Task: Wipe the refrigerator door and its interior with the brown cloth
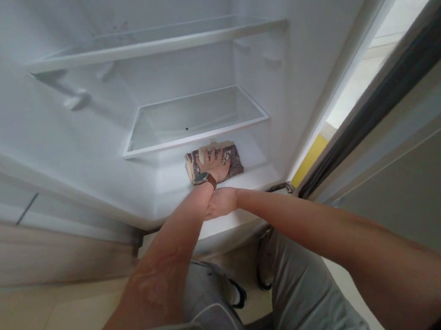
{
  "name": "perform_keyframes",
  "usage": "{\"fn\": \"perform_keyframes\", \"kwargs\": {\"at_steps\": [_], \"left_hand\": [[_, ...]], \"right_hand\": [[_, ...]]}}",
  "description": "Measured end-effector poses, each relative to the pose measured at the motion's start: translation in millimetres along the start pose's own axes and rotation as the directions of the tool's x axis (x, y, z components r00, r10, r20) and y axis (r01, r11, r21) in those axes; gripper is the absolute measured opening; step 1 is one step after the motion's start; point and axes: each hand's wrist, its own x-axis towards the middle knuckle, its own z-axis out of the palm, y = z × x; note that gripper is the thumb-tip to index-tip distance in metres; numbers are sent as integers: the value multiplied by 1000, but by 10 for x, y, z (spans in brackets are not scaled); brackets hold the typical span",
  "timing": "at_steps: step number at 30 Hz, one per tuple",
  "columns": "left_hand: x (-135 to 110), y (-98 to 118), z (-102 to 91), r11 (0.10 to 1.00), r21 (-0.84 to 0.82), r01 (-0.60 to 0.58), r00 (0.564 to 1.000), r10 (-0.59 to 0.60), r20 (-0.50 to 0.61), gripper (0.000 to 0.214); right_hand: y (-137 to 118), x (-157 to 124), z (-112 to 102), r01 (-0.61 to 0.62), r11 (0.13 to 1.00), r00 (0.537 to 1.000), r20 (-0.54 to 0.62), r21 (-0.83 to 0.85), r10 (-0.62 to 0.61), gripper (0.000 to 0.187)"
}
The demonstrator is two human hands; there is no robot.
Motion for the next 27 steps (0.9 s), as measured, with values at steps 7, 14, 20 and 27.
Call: {"fn": "perform_keyframes", "kwargs": {"at_steps": [7,14,20,27], "left_hand": [[181,-9,-10,999,-14,-39,999,38,-36,73],[476,-31,24,997,-26,-67,993,64,-95,73],[702,-17,-16,998,-26,-66,990,62,-130,70],[964,-51,-159,989,-66,-130,979,118,-167,72]], "right_hand": [[-2,-30,61,33,999,997,-64,8,-32,32],[20,-25,-29,31,998,996,-83,59,-26,31],[40,-25,-138,34,997,999,5,67,-35,36],[42,6,-211,5,993,993,120,114,-19,41]]}}
